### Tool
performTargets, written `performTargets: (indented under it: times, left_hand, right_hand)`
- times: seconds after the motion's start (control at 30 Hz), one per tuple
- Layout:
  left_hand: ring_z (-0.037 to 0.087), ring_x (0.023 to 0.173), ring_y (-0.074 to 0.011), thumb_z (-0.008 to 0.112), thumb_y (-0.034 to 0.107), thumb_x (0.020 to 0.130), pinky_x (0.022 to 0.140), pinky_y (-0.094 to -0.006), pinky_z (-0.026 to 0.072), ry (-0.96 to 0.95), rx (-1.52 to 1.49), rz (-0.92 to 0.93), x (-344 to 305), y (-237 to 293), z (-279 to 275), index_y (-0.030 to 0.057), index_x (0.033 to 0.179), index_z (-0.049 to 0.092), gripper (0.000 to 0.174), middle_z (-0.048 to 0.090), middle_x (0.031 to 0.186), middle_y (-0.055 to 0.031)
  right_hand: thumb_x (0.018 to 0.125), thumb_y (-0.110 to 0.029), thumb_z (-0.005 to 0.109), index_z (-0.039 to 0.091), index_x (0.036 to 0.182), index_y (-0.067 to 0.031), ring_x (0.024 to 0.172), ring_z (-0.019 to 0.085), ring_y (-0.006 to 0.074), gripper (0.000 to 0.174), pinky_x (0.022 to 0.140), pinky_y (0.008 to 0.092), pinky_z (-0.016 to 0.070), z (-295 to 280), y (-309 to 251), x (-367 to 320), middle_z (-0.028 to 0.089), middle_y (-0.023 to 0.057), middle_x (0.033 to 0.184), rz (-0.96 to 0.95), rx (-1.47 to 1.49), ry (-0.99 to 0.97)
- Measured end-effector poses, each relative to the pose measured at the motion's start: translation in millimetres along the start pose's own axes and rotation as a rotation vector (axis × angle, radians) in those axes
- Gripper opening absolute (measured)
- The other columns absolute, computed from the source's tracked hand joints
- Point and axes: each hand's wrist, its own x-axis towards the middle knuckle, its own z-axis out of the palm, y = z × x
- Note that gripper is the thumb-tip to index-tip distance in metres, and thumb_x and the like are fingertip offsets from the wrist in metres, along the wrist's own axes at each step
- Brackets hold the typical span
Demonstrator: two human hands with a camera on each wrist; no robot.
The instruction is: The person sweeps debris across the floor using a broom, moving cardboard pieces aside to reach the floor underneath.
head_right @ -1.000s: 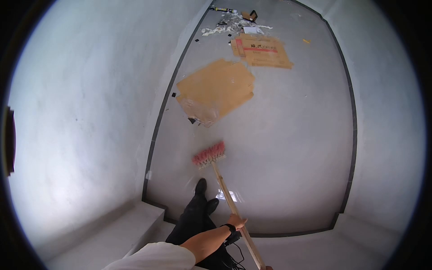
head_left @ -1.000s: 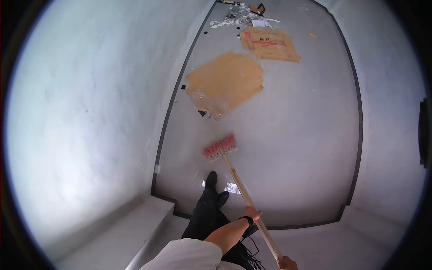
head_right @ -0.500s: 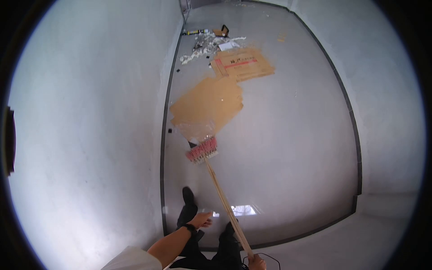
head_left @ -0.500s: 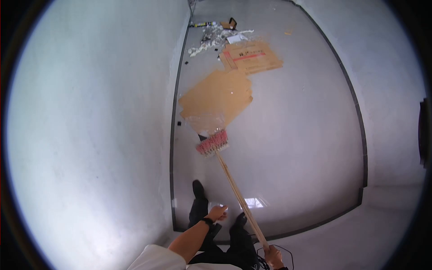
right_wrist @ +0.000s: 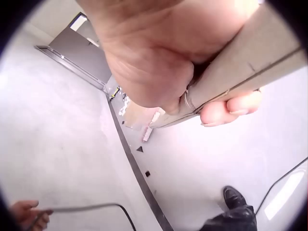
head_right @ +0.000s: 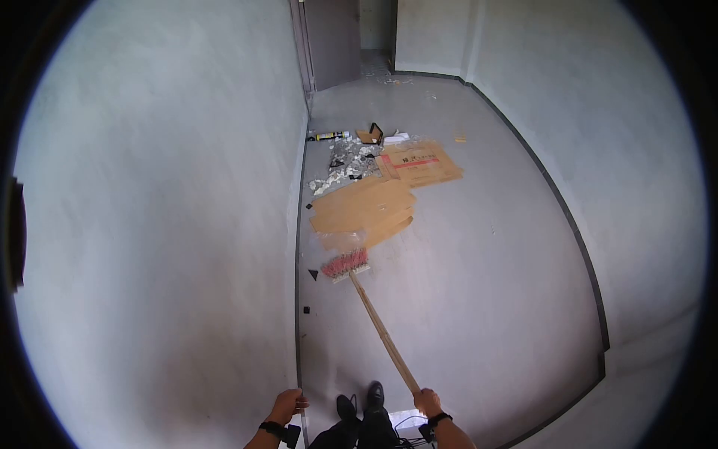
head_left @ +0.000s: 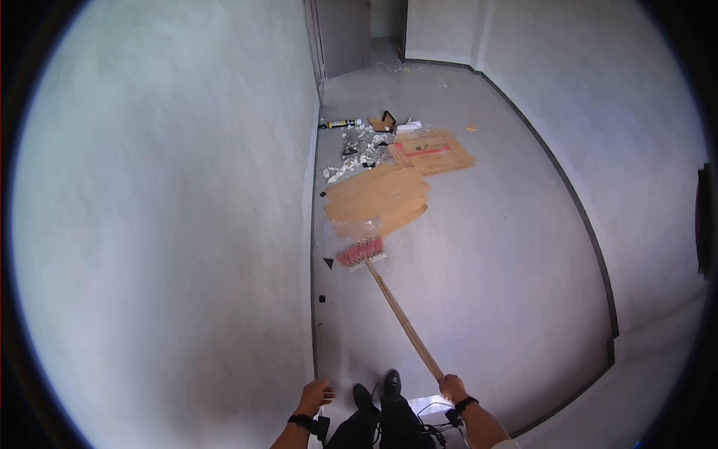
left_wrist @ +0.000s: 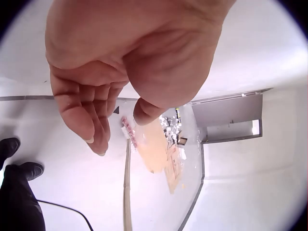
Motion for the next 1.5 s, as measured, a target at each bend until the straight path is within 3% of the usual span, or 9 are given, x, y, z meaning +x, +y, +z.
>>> performTargets:
  times: [0.3, 0.47, 0.5, 0.73, 0.8, 0.97, 1.23, 1.3, 1.5]
  left_hand:
    - [0.063, 0.075, -0.0195, 0.053, 0.031, 0.088, 0.061, -0.0308, 0.0487, 0.109, 0.153, 0.052, -71.9, -65.2, 11.1, 0.0019, 0.109, 0.051, 0.036, 0.063, 0.089, -0.0114]
    - [0.063, 0.075, -0.0192, 0.054, 0.035, 0.087, 0.062, -0.0298, 0.0485, 0.033, 0.154, 0.026, -135.0, -148.0, 34.7, 0.0030, 0.109, 0.051, 0.039, 0.063, 0.090, -0.0108]
    - [0.063, 0.075, -0.0190, 0.053, 0.035, 0.088, 0.062, -0.0296, 0.0485, 0.017, 0.160, 0.029, -84.9, -42.3, 47.6, 0.0032, 0.109, 0.051, 0.039, 0.063, 0.091, -0.0106]
    - [0.062, 0.074, -0.0166, 0.053, 0.040, 0.087, 0.062, -0.0290, 0.0483, -0.145, 0.310, -0.037, -80.4, -3.7, 72.1, 0.0043, 0.108, 0.053, 0.041, 0.063, 0.088, -0.0078]
    - [0.062, 0.071, -0.0161, 0.054, 0.040, 0.086, 0.059, -0.0289, 0.0487, -0.188, 0.331, -0.057, -66.7, 10.0, 76.1, 0.0050, 0.106, 0.055, 0.040, 0.063, 0.085, -0.0067]
    - [0.062, 0.076, -0.0165, 0.052, 0.042, 0.087, 0.064, -0.0292, 0.0480, -0.292, 0.445, -0.167, -59.5, -26.4, 72.9, 0.0046, 0.106, 0.052, 0.042, 0.062, 0.092, -0.0089]
    - [0.062, 0.073, -0.0165, 0.053, 0.045, 0.086, 0.062, -0.0290, 0.0489, -0.250, 0.446, -0.234, -70.7, -67.5, 66.3, 0.0040, 0.105, 0.053, 0.045, 0.063, 0.089, -0.0090]
    - [0.062, 0.072, -0.0166, 0.054, 0.045, 0.085, 0.062, -0.0291, 0.0495, -0.219, 0.424, -0.222, -46.4, -20.3, -0.7, 0.0037, 0.105, 0.053, 0.045, 0.063, 0.087, -0.0087]
    - [0.062, 0.074, -0.0158, 0.053, 0.042, 0.087, 0.061, -0.0275, 0.0475, -0.122, 0.302, -0.247, -80.3, -33.7, 10.8, 0.0033, 0.108, 0.052, 0.044, 0.064, 0.089, -0.0080]
  right_hand:
    - [0.085, -0.034, 0.050, 0.052, 0.056, -0.0020, 0.037, 0.050, 0.0200, 0.043, 0.035, 0.0335, 0.0398, -66.8, -145.2, 84.7, 0.050, 0.0084, 0.046, -0.176, 0.323, -0.040]
    - [0.088, -0.037, 0.049, 0.056, 0.070, 0.0006, 0.036, 0.048, 0.0159, 0.042, 0.033, 0.0305, 0.0390, -75.8, 21.7, -36.1, 0.049, 0.0066, 0.047, -0.167, 0.252, -0.057]
    - [0.089, -0.037, 0.048, 0.057, 0.075, 0.0005, 0.035, 0.048, 0.0144, 0.041, 0.033, 0.0290, 0.0387, -123.4, -34.1, 3.9, 0.049, 0.0055, 0.047, -0.160, 0.218, -0.077]
    - [0.087, -0.043, 0.048, 0.058, 0.078, -0.0007, 0.039, 0.051, 0.0217, 0.045, 0.037, 0.0347, 0.0403, -152.6, 203.5, -129.1, 0.050, 0.0103, 0.049, -0.280, -0.174, 0.087]
    - [0.084, -0.040, 0.049, 0.060, 0.080, -0.0031, 0.069, 0.057, 0.0418, 0.039, 0.057, 0.0454, 0.0434, -192.2, 184.6, -190.7, 0.057, 0.0226, 0.068, -0.167, -0.341, 0.004]
    - [0.082, -0.040, 0.055, 0.063, 0.084, -0.0042, 0.063, 0.062, 0.0362, 0.037, 0.055, 0.0400, 0.0482, -200.6, 223.3, -282.7, 0.060, 0.0207, 0.065, -0.064, -0.409, -0.014]
    - [0.081, -0.047, 0.052, 0.058, 0.089, -0.0086, 0.077, 0.061, 0.0400, 0.039, 0.070, 0.0473, 0.0492, -149.4, 278.6, -218.2, 0.063, 0.0193, 0.079, 0.030, -0.711, -0.166]
    - [0.082, -0.047, 0.051, 0.058, 0.091, -0.0065, 0.080, 0.060, 0.0415, 0.042, 0.072, 0.0486, 0.0481, -68.1, 169.9, -165.5, 0.063, 0.0203, 0.081, 0.036, -0.605, -0.078]
    - [0.085, -0.044, 0.046, 0.063, 0.084, -0.0035, 0.088, 0.058, 0.0416, 0.044, 0.076, 0.0479, 0.0463, -49.3, 79.8, -16.8, 0.062, 0.0238, 0.088, -0.066, -0.276, -0.028]
